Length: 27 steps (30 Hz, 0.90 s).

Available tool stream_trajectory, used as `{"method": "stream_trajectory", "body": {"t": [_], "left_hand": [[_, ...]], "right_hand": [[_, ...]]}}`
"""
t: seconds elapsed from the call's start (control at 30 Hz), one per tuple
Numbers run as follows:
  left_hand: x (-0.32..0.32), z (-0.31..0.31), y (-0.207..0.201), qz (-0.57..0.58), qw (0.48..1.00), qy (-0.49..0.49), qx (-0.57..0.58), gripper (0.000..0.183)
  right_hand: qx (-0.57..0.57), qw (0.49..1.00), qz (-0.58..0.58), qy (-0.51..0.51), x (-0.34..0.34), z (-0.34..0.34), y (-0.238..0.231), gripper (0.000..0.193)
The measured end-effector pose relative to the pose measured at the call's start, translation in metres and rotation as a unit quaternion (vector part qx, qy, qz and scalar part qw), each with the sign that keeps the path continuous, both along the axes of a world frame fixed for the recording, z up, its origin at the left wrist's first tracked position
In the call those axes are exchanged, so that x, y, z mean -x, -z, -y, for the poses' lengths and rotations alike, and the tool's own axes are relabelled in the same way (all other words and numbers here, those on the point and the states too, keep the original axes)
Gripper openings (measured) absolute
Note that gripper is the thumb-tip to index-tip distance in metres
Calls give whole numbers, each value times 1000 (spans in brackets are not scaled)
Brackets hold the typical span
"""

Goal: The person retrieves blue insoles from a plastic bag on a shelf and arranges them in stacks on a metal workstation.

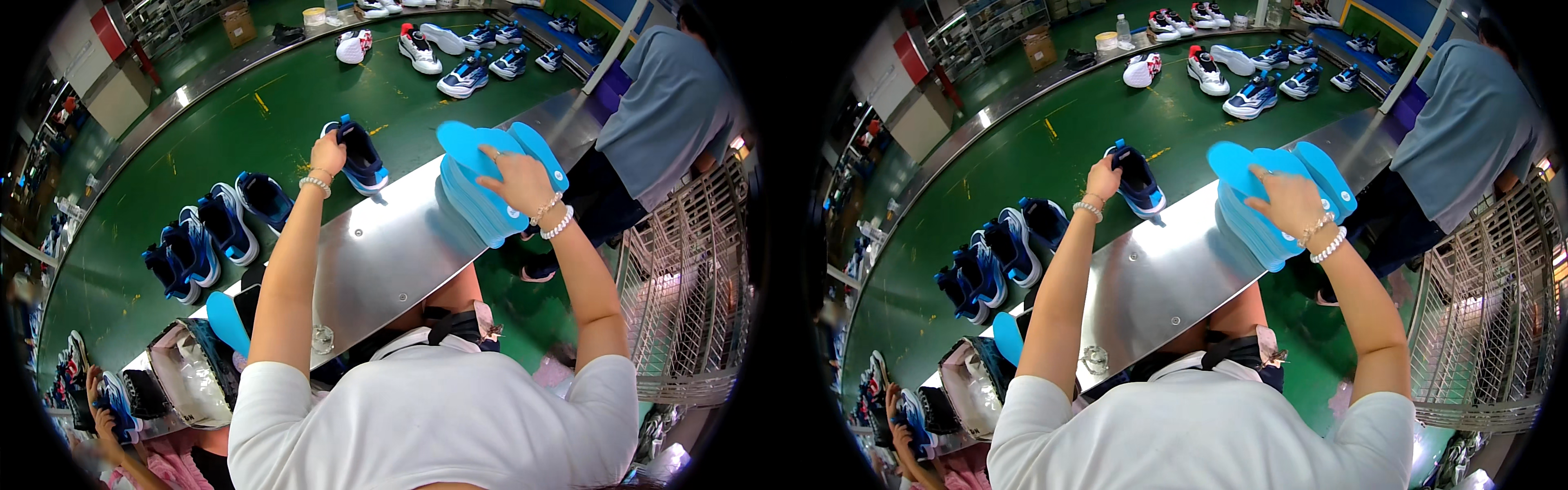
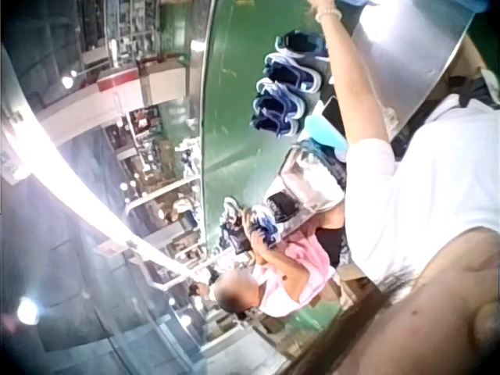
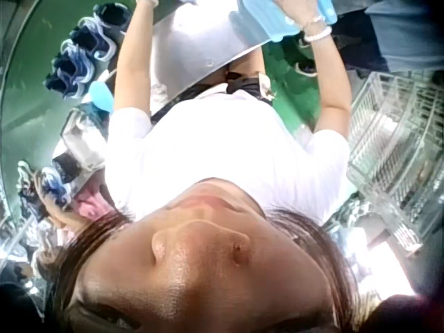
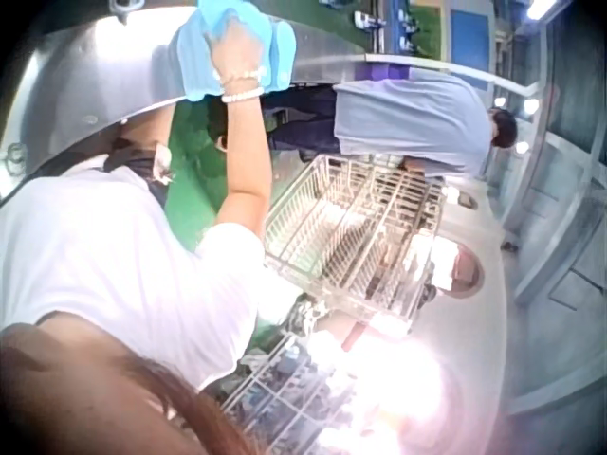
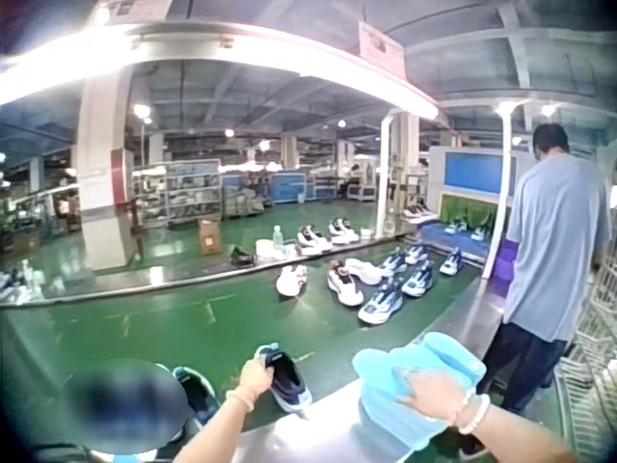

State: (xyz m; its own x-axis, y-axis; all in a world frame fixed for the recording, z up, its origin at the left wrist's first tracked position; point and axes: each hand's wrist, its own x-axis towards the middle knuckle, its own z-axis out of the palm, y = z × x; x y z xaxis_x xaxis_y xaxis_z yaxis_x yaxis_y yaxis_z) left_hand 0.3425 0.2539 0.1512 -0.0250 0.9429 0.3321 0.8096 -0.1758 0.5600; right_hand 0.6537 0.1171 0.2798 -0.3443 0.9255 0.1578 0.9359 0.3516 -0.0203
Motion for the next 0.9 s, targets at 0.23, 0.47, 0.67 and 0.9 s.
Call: {"method": "stream_trajectory", "body": {"t": [0.23,0.47,0.67,0.9], "left_hand": [[12,-6,-2,0,998,23,61,29],[12,-15,-2,19,993,68,99,31],[26,-16,7,47,988,66,132,35],[25,-17,26,176,967,128,131,42]], "right_hand": [[30,984,80,-157,106,-56,3,17],[-1,949,231,-215,168,-108,33,12],[46,993,-37,-104,206,-122,79,17],[176,977,-119,4,222,-154,118,27]]}}
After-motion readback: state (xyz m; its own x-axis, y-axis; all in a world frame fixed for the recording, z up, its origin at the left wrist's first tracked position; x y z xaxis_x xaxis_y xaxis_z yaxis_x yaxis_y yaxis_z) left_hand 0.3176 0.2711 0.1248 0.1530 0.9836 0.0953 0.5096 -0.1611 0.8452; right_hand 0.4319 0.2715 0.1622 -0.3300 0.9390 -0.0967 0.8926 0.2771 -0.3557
